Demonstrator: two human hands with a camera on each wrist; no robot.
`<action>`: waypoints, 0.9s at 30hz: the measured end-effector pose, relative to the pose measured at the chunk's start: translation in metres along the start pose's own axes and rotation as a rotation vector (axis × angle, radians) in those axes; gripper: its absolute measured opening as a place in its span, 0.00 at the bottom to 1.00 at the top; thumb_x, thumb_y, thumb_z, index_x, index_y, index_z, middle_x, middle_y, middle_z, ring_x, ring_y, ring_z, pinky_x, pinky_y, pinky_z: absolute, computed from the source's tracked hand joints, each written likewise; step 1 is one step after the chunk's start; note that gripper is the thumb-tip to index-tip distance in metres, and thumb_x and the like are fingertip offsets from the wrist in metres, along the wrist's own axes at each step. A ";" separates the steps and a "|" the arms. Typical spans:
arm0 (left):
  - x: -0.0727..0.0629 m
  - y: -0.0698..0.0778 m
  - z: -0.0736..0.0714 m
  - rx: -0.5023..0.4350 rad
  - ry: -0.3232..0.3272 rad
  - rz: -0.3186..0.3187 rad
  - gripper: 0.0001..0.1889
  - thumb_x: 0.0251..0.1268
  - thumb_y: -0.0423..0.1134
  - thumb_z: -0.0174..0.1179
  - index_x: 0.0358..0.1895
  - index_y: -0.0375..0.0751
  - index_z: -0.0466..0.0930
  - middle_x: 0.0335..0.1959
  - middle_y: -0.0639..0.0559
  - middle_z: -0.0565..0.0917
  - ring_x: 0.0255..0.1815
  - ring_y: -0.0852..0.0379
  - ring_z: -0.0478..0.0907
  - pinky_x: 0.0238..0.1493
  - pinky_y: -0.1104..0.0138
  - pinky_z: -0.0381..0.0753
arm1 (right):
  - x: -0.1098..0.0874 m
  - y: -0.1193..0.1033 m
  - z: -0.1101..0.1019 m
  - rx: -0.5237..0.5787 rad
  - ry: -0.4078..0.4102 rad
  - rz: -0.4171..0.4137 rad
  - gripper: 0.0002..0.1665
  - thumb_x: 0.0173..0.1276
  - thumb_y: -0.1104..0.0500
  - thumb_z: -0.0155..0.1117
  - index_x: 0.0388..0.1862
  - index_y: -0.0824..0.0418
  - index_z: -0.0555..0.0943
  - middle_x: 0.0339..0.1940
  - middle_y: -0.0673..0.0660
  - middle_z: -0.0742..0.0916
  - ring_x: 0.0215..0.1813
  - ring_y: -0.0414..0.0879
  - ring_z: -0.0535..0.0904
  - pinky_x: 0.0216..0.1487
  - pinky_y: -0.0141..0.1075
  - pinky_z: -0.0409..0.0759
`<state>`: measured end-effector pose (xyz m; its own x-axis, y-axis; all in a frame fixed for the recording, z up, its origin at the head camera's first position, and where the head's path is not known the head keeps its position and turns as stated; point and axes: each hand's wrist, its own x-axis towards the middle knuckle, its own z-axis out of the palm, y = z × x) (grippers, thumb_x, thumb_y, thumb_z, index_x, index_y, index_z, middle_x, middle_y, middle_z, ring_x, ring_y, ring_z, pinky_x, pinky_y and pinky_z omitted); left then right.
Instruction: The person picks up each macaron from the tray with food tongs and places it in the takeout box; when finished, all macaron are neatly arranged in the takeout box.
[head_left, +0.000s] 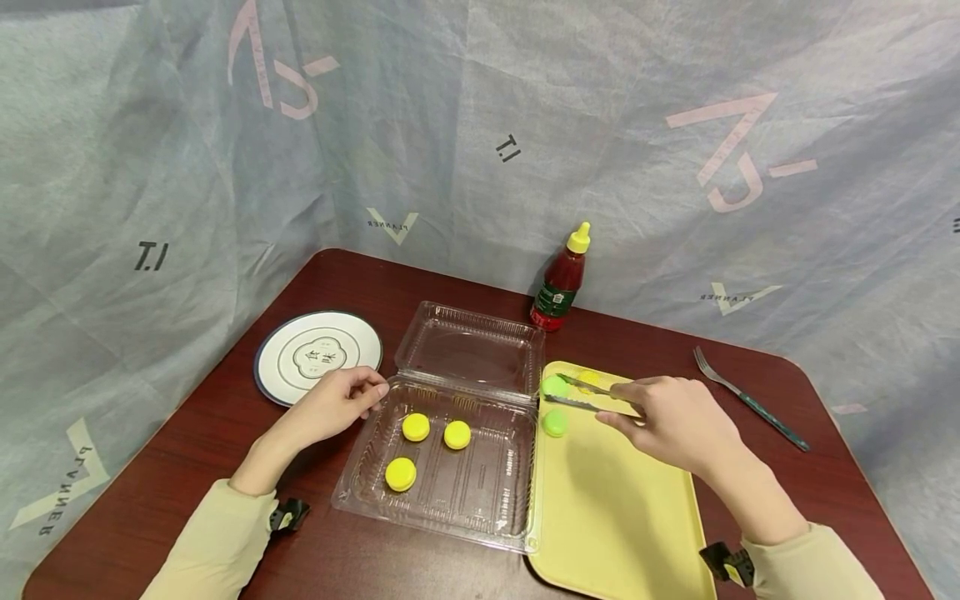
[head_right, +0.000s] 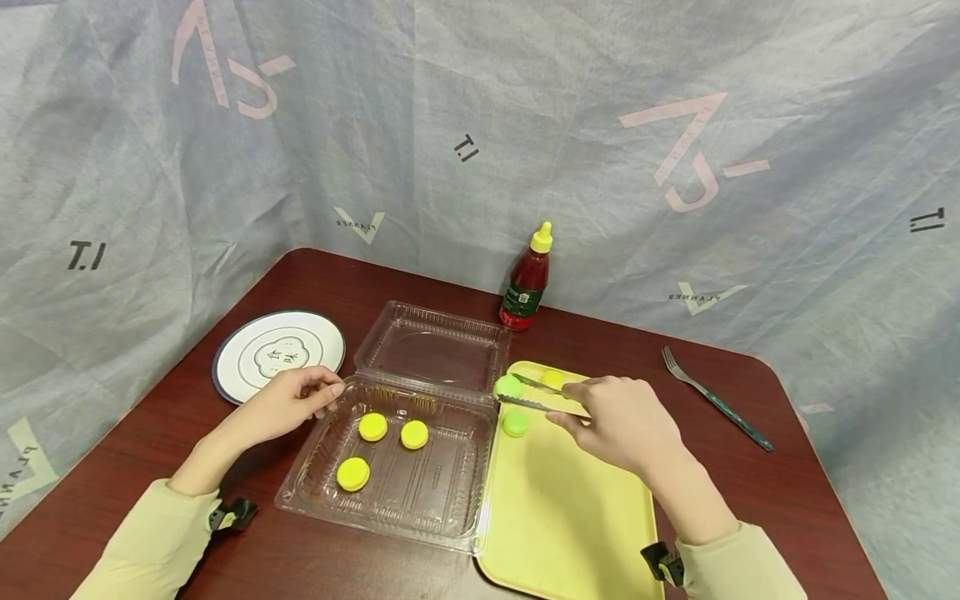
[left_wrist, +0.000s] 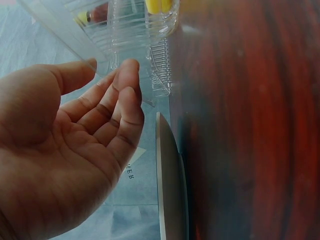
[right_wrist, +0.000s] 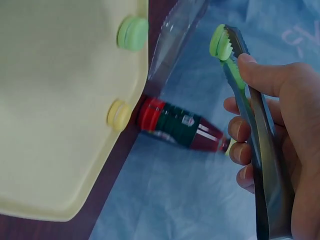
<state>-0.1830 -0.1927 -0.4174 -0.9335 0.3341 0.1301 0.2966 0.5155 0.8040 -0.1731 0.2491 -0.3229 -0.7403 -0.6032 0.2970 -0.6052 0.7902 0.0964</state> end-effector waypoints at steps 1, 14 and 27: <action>0.000 0.000 0.000 0.001 0.000 0.000 0.06 0.74 0.34 0.57 0.42 0.33 0.81 0.25 0.54 0.80 0.26 0.51 0.80 0.33 0.66 0.79 | 0.001 -0.003 0.000 0.000 0.003 -0.014 0.14 0.58 0.43 0.75 0.27 0.49 0.81 0.16 0.38 0.75 0.19 0.32 0.66 0.18 0.32 0.63; 0.000 -0.001 0.001 -0.008 0.003 -0.005 0.06 0.74 0.34 0.57 0.42 0.33 0.81 0.25 0.54 0.80 0.26 0.49 0.80 0.33 0.66 0.79 | 0.015 -0.040 0.011 0.010 0.035 -0.119 0.17 0.59 0.41 0.74 0.25 0.47 0.78 0.17 0.40 0.72 0.19 0.33 0.65 0.17 0.31 0.62; 0.000 0.000 0.000 -0.006 0.000 -0.006 0.06 0.74 0.33 0.57 0.42 0.33 0.81 0.25 0.54 0.80 0.25 0.52 0.79 0.32 0.66 0.79 | 0.023 -0.070 0.027 0.075 -0.040 -0.180 0.16 0.62 0.40 0.71 0.36 0.50 0.86 0.22 0.39 0.81 0.20 0.33 0.71 0.19 0.32 0.69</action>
<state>-0.1829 -0.1922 -0.4172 -0.9353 0.3310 0.1248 0.2894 0.5132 0.8080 -0.1557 0.1774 -0.3487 -0.6285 -0.7388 0.2433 -0.7477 0.6600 0.0728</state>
